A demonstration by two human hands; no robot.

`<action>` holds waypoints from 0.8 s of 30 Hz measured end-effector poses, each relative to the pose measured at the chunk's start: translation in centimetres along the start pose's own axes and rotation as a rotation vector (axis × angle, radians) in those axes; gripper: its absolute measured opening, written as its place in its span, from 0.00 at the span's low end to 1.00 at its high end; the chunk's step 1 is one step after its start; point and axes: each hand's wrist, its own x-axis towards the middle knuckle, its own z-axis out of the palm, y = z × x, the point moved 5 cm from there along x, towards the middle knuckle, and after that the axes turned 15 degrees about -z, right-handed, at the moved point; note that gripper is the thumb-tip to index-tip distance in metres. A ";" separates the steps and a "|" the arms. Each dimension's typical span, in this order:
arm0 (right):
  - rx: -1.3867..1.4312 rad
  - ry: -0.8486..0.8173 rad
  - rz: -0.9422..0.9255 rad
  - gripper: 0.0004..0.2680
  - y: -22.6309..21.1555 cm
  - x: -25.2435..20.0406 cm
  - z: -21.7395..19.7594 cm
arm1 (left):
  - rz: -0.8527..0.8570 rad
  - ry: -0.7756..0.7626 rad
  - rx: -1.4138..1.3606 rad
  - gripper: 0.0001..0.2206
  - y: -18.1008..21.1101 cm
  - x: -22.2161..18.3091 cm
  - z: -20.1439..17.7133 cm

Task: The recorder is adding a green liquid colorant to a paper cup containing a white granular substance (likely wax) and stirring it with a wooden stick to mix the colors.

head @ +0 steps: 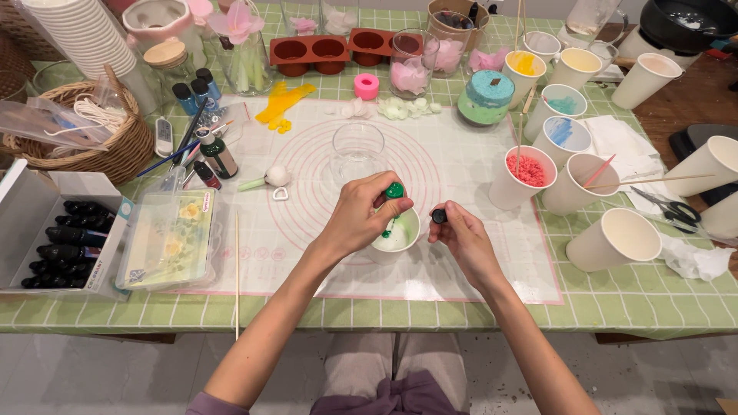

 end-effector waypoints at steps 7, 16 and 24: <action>0.009 0.004 0.000 0.13 0.1 0.0 -0.2 | -0.004 0.017 -0.001 0.12 -0.2 0.0 0.1; -0.001 0.007 0.001 0.14 -0.8 -0.1 0.3 | -0.016 0.010 -0.034 0.11 -0.5 0.0 -0.6; -0.060 -0.020 -0.043 0.12 -2.6 -0.1 2.0 | -0.064 0.004 0.032 0.12 -1.4 -0.6 -0.9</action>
